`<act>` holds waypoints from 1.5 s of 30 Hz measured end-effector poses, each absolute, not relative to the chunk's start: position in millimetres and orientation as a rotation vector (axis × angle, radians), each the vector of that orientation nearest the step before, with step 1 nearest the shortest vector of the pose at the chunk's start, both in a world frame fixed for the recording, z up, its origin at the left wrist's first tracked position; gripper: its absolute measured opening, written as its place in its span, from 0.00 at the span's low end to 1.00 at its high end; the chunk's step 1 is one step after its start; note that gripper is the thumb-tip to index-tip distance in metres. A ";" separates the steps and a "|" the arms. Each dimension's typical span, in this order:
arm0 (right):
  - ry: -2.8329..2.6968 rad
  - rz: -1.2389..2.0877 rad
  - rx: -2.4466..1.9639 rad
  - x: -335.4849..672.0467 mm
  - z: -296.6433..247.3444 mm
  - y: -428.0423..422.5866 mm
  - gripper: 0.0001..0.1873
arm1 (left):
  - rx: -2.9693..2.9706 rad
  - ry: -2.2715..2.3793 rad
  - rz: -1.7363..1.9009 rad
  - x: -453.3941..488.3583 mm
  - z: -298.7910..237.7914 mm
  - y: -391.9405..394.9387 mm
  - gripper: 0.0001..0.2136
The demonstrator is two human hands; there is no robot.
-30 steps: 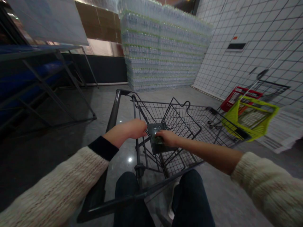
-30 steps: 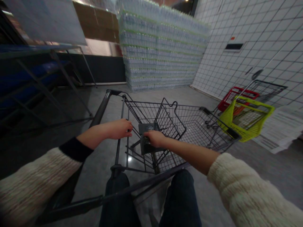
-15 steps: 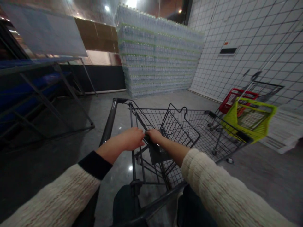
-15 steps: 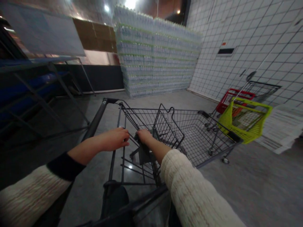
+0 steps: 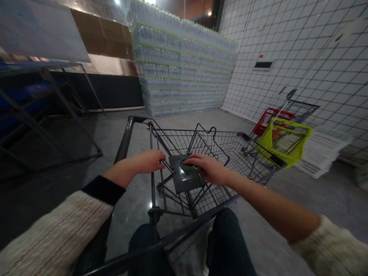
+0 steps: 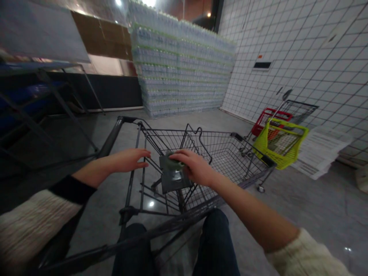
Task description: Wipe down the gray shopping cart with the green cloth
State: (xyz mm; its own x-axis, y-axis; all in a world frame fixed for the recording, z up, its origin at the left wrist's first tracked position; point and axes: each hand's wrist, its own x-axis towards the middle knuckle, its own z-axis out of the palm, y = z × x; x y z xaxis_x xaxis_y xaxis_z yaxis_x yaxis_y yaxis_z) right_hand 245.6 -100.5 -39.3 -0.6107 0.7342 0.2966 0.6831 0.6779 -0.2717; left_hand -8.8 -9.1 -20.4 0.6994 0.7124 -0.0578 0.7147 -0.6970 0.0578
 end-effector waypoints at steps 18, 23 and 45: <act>-1.644 0.035 -1.254 278.6 -33.8 -109.9 0.26 | 2.796 1.279 0.068 -33.8 14.5 -138.1 0.22; -1.600 0.274 -1.028 257.4 -39.4 -125.9 0.22 | 2.757 1.745 0.235 -33.8 5.0 -192.0 0.21; -1.832 0.169 -1.147 107.7 -133.4 -192.5 0.28 | 2.237 2.544 0.354 -22.0 -8.9 -180.1 0.31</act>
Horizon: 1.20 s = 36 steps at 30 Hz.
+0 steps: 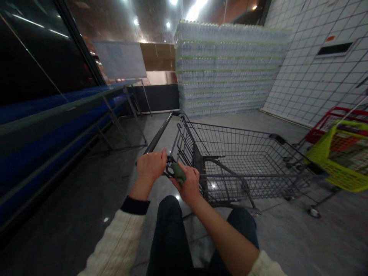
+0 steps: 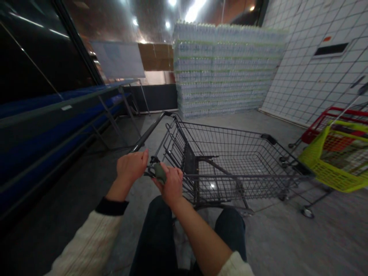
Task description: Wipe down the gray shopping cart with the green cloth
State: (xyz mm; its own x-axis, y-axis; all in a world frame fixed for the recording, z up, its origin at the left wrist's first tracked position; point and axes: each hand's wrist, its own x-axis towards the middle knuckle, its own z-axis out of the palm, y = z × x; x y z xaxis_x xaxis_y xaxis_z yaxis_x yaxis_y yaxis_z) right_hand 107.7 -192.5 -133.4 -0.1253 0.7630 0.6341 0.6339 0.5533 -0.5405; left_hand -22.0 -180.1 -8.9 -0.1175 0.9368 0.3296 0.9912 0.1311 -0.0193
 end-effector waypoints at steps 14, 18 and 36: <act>-1.980 -0.097 -1.230 147.4 -119.0 -166.9 0.31 | -1.823 -2.181 -0.380 -36.3 -11.0 -133.4 0.32; -2.174 -0.240 -1.268 156.1 -128.1 -161.4 0.28 | -1.814 -2.199 -0.365 -45.0 -8.7 -130.9 0.32; -2.003 -0.175 -1.334 99.8 -113.1 -173.8 0.25 | -1.819 -2.204 -0.379 -60.8 -6.2 -128.6 0.31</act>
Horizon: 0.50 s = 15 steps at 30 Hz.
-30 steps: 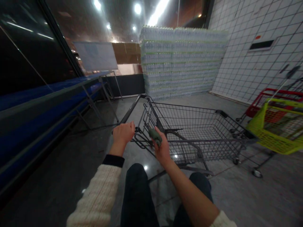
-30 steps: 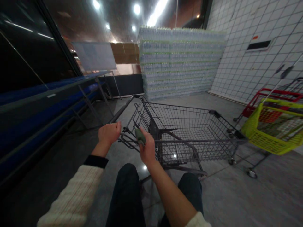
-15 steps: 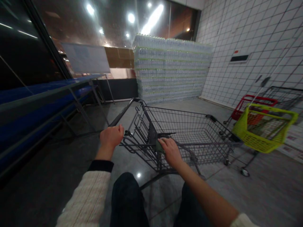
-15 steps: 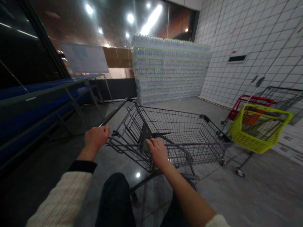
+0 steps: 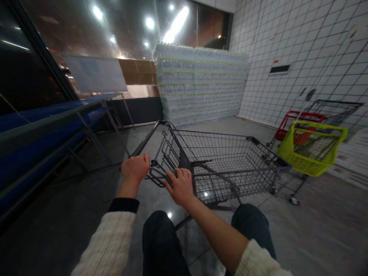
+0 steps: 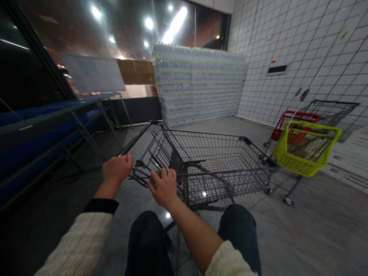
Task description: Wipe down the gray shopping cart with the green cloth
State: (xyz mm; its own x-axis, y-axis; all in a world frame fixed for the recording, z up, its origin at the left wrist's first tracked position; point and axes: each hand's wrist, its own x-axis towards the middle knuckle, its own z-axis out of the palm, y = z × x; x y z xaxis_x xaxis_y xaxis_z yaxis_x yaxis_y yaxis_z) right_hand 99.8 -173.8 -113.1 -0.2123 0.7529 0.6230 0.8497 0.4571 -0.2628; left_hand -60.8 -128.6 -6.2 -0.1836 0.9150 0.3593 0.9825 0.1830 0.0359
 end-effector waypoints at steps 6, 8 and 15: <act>-1.965 -0.329 -1.415 206.5 -141.0 -170.6 0.20 | -1.817 -2.192 -0.412 -65.4 -9.8 -124.2 0.31; -1.870 -0.375 -1.482 253.0 -149.1 -173.5 0.21 | -1.816 -2.193 -0.420 -66.4 -12.1 -120.8 0.31; -1.723 -0.304 -1.558 211.6 -141.3 -169.3 0.19 | -1.795 -2.187 -0.412 -61.9 -13.9 -112.5 0.32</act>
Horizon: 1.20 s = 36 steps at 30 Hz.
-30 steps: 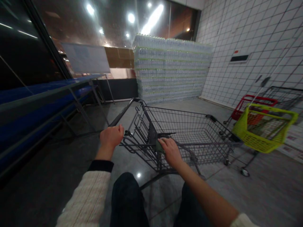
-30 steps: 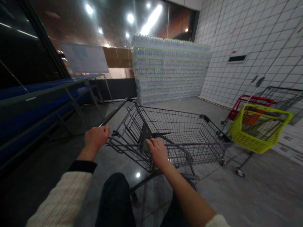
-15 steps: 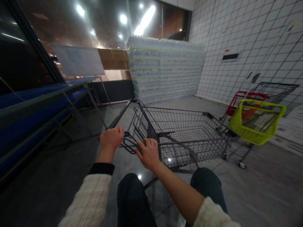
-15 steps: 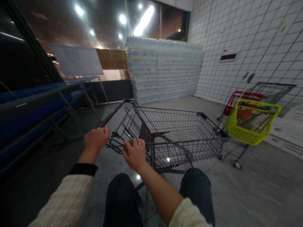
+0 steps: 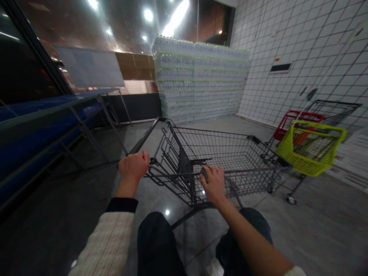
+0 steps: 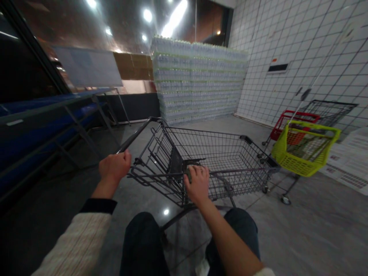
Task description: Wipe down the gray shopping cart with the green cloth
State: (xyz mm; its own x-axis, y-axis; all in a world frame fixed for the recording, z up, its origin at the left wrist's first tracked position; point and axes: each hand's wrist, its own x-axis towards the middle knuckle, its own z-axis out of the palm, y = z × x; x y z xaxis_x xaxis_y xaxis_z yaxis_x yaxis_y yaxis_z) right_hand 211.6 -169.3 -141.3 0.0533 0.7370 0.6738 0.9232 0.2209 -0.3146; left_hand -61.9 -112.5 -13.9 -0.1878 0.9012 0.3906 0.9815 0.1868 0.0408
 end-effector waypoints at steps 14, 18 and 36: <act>-1.843 -0.374 -1.433 240.9 -152.1 -168.8 0.22 | -1.777 -2.163 -0.388 -57.1 -13.9 -108.3 0.31; -1.633 -0.418 -1.557 269.7 -155.7 -171.4 0.19 | -1.776 -2.161 -0.400 -57.2 -16.2 -107.2 0.31; -1.831 -0.517 -1.543 317.5 -168.2 -174.2 0.28 | -1.780 -2.131 -0.418 -70.3 -18.8 -90.0 0.30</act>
